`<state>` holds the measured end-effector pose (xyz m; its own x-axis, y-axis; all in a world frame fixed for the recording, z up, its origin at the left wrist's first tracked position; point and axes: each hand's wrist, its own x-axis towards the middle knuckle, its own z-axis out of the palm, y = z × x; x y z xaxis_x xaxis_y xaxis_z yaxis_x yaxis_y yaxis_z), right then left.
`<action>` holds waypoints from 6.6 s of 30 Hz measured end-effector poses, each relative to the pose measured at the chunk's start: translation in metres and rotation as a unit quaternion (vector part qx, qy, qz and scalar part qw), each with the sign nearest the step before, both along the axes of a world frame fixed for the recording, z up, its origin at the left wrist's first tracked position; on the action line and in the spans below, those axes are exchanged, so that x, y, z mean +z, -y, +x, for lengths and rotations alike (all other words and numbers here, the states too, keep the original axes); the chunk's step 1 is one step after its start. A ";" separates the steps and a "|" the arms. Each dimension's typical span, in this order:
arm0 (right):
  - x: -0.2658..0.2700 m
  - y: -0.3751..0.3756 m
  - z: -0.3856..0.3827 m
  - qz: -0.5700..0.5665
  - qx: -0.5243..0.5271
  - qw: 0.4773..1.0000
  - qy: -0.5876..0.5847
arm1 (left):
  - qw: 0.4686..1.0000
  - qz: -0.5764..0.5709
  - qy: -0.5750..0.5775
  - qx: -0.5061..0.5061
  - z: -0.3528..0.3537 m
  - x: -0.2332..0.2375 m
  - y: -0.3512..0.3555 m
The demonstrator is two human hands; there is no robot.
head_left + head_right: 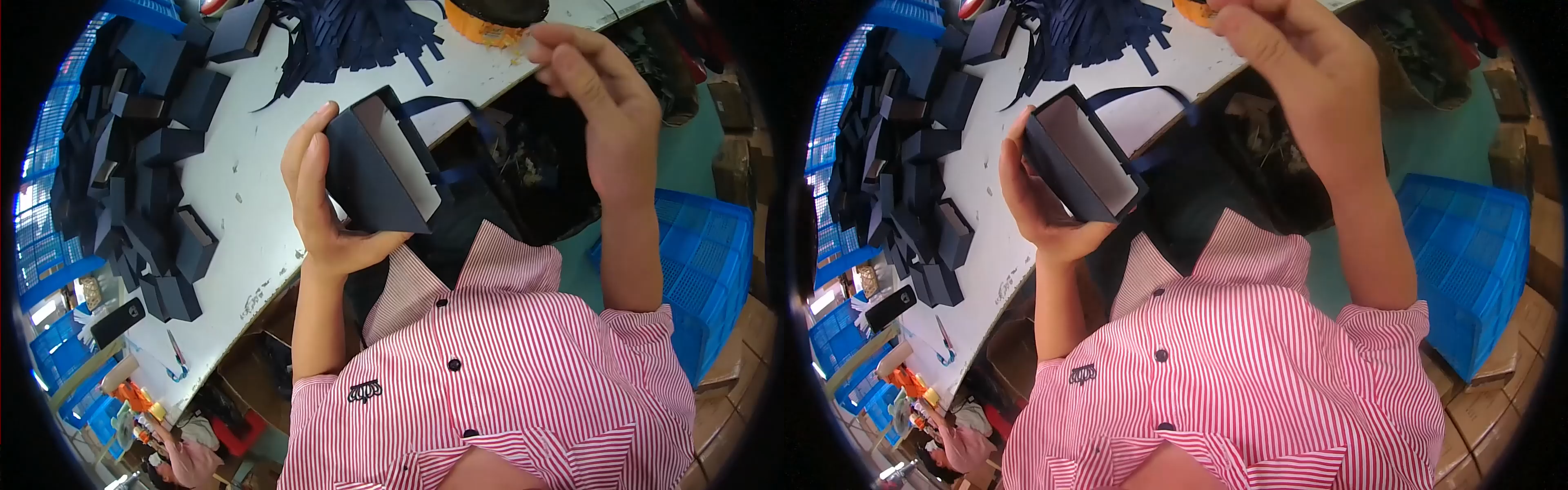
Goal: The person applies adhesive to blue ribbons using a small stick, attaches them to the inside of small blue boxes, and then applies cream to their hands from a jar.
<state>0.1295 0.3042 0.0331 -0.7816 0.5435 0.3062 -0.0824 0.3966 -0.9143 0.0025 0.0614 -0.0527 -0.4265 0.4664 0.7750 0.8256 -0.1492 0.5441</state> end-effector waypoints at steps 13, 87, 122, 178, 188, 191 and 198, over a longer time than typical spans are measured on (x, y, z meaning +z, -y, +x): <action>-0.004 0.062 -0.002 0.197 0.134 0.964 0.116 | 0.986 -0.035 -0.153 0.059 0.008 0.030 -0.010; -0.024 0.030 -0.093 -0.484 0.222 0.841 -0.103 | 0.944 -0.099 0.315 0.015 0.023 0.035 0.041; -0.046 -0.046 -0.044 -0.152 -0.117 0.981 0.018 | 0.954 -0.282 0.065 0.076 0.010 0.031 -0.040; 0.009 0.024 -0.036 0.029 0.212 0.973 0.090 | 0.965 -0.203 -0.119 0.118 0.013 0.051 -0.023; 0.005 0.029 -0.045 0.100 0.159 0.963 0.192 | 0.958 -0.243 -0.104 0.114 0.015 0.049 -0.021; 0.001 0.027 -0.054 0.062 0.167 0.959 0.219 | 0.955 -0.245 -0.126 0.113 0.013 0.044 -0.021; -0.016 0.019 -0.054 -0.027 0.232 0.953 0.191 | 0.964 -0.232 -0.092 0.094 0.013 0.043 -0.020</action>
